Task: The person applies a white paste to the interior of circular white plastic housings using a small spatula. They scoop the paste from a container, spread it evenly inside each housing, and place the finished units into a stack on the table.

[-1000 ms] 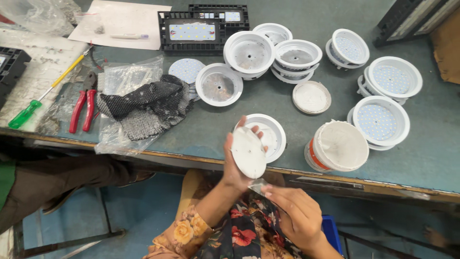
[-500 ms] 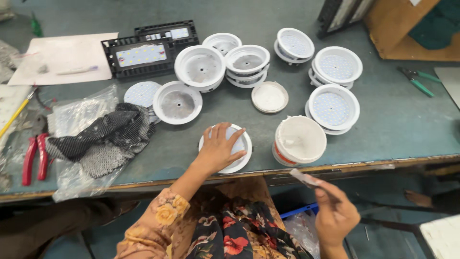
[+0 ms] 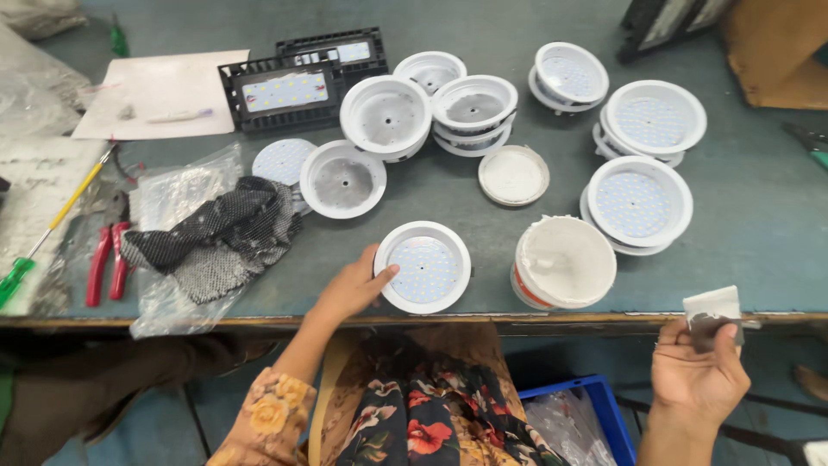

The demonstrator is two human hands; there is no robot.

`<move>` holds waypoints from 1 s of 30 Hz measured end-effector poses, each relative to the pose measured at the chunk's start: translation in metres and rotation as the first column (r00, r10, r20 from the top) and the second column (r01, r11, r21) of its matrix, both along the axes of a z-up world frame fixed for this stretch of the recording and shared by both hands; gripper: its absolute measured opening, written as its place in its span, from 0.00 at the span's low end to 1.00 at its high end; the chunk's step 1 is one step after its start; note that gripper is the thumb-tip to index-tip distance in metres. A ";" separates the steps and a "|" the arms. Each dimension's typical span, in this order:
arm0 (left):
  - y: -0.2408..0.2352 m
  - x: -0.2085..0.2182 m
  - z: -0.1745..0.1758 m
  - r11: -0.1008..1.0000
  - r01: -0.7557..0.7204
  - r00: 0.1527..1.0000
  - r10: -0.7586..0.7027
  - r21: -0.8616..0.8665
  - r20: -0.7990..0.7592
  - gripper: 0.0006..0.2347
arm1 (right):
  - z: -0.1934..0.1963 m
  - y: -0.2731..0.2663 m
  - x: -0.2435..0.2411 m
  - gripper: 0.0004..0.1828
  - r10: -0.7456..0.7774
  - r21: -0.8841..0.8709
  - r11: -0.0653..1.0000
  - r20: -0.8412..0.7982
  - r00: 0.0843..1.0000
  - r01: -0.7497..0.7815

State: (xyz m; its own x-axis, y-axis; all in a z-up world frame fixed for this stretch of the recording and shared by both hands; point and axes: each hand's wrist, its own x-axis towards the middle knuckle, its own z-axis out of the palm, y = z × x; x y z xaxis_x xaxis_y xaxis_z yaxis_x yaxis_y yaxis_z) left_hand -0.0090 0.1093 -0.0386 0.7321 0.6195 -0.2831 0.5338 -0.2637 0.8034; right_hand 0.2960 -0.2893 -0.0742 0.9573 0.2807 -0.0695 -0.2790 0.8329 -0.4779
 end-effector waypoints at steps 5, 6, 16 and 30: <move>0.004 0.011 -0.022 0.996 -0.059 0.998 0.060 0.066 -0.018 0.16 | -0.024 0.000 0.010 0.05 0.001 0.013 1.000 -0.109 0.994 0.001; 0.007 0.012 -0.025 0.995 -0.049 0.998 0.051 0.083 -0.030 0.16 | -0.026 -0.001 0.012 0.06 -0.005 0.006 1.000 -0.115 0.993 0.006; 0.065 0.023 -0.017 0.961 0.080 0.981 -0.029 -0.265 0.191 0.17 | -0.070 0.009 0.099 0.06 0.051 0.173 0.985 -0.136 0.989 -0.027; 0.345 0.239 0.057 0.924 -0.342 0.862 0.382 -0.172 0.335 0.18 | -0.059 0.073 0.129 0.07 -0.054 0.344 0.939 0.204 0.978 -0.020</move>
